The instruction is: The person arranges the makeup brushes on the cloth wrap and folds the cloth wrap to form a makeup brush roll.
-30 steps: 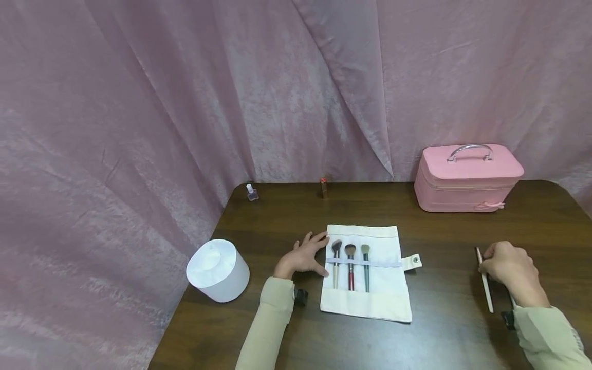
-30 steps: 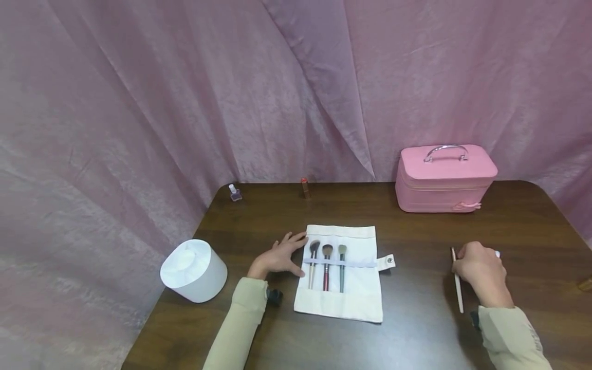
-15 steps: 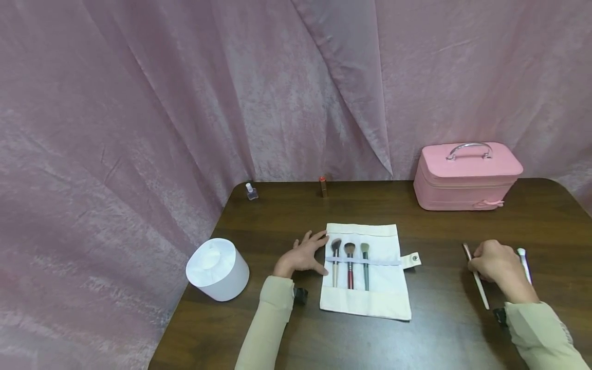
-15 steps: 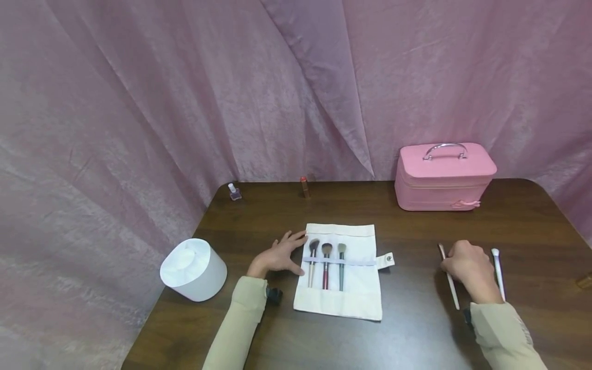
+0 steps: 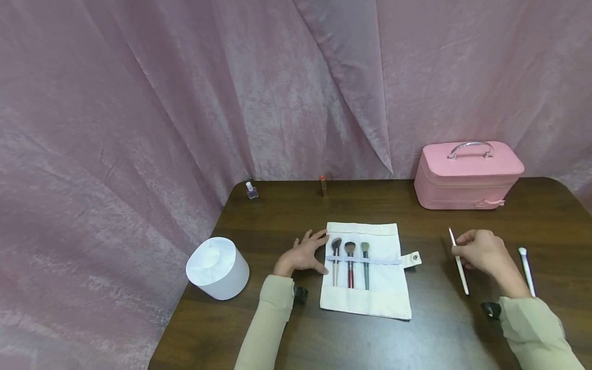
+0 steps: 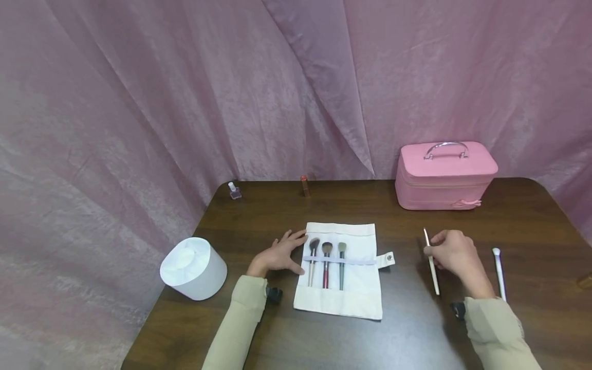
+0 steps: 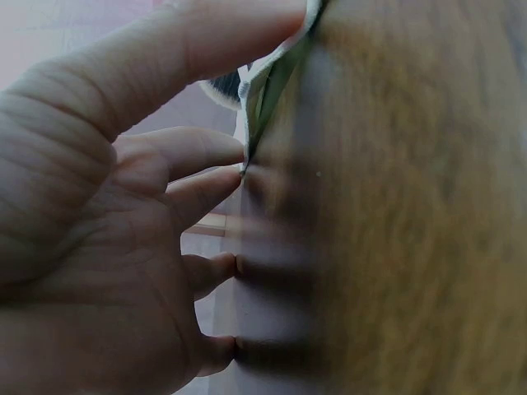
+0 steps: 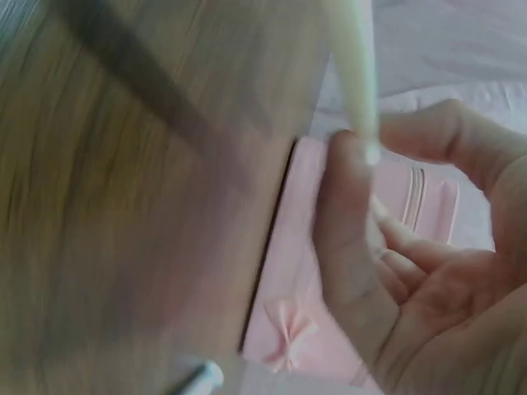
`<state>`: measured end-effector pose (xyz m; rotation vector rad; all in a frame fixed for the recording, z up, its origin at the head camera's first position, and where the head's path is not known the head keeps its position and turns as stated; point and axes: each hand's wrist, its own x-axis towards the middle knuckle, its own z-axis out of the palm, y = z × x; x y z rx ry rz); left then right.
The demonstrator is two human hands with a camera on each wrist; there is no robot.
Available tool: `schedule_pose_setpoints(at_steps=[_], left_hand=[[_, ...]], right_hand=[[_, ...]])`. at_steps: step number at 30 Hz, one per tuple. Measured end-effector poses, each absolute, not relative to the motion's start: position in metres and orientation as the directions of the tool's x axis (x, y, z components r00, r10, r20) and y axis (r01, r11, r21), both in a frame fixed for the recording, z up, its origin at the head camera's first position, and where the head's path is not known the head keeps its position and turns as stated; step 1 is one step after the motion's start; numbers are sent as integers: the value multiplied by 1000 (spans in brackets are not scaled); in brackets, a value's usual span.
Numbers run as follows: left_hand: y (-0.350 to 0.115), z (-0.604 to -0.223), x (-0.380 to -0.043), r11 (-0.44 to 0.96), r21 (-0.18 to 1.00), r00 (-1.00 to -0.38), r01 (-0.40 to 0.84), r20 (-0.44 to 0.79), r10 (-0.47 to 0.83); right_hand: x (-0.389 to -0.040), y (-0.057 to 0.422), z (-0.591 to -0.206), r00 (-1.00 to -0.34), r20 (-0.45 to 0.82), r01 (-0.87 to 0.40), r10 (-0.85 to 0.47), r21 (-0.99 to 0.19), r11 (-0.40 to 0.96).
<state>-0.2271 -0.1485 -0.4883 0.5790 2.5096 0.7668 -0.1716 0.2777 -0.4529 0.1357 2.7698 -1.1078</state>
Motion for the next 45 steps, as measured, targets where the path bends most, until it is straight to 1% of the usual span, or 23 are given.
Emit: schedule_pose_setpoints(at_steps=[5,9,14,18,27,33,39,43,45], left_hand=[[-150,-489,-229,762,593,-810,260,-295,506],[-151,-489,-229,763,591,-807,262,-300,509],[-151,-490,-229,753,600,-797,270,-300,524],[-149,-491,-228,756,598,-801,266,-300,519],[-148,-491,-229,761,591,-804,268,-298,514],[-150,-490,-229,755,598,-804,270,-291,518],[-149,-492,-229,757,594,-800,271,-299,520],[-149,-493,-229,763,588,-802,268,-303,515],[-148,-492,-230,762,589,-805,268,-297,513]], right_hand=[[-178,268,-456,-993,-108,120,55,-824,554],[-184,261,-457,-991,-66,108,113,-894,435],[-192,253,-456,-988,-25,74,152,-943,324],[-197,244,-458,-985,-2,43,172,-971,235],[-204,225,-458,-972,15,-25,235,-999,-36],[-210,213,-456,-969,14,-33,248,-997,-73],[-210,198,-453,-965,-26,-10,263,-991,-137],[-210,187,-449,-960,-11,-30,280,-989,-142],[-210,182,-448,-959,10,-37,284,-995,-92]])
